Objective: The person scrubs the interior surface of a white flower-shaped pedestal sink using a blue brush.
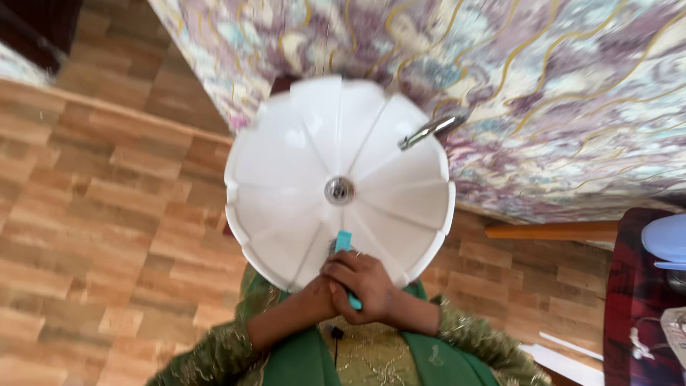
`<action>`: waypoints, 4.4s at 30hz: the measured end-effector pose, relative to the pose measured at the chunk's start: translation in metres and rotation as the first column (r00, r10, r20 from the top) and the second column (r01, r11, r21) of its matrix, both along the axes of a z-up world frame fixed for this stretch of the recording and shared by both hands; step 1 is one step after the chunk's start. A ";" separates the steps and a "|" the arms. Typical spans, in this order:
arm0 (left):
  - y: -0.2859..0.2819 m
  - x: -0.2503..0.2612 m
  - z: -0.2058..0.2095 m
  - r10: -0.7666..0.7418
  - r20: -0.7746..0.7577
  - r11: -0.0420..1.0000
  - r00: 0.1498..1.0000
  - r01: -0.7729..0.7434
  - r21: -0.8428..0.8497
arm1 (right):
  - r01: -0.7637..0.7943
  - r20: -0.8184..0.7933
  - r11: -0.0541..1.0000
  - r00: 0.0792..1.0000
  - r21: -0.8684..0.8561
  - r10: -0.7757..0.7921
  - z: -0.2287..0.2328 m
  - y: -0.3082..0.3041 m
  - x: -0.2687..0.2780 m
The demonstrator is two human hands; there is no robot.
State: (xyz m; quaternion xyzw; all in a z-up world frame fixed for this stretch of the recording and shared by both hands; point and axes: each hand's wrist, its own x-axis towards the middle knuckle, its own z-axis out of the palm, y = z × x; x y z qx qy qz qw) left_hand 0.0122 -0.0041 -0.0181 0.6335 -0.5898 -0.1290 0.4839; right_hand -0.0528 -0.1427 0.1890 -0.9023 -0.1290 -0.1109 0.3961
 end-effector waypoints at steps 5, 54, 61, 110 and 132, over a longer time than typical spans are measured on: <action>-0.053 0.082 -0.053 -0.009 0.075 0.952 0.997 -0.014 0.306 | 0.064 0.216 0.997 0.975 -0.048 -0.052 -0.029 -0.022 0.071; -0.038 0.072 -0.071 -0.051 0.325 0.980 0.944 -0.014 0.196 | 0.057 0.218 0.988 0.976 -0.144 -0.024 -0.046 -0.020 0.038; 0.022 0.027 -0.012 -0.156 0.436 0.979 0.886 0.196 -0.049 | -0.082 0.008 0.985 0.996 -0.149 0.084 -0.035 0.000 -0.004; -0.089 0.331 0.049 -0.838 0.284 0.544 0.465 0.693 0.472 | 0.813 0.065 0.524 0.555 -0.254 -0.830 -0.075 0.068 0.225; -0.133 0.370 0.086 -0.764 0.552 0.563 0.335 0.764 0.316 | 0.860 0.201 0.418 0.482 -0.292 -0.853 -0.082 0.043 0.282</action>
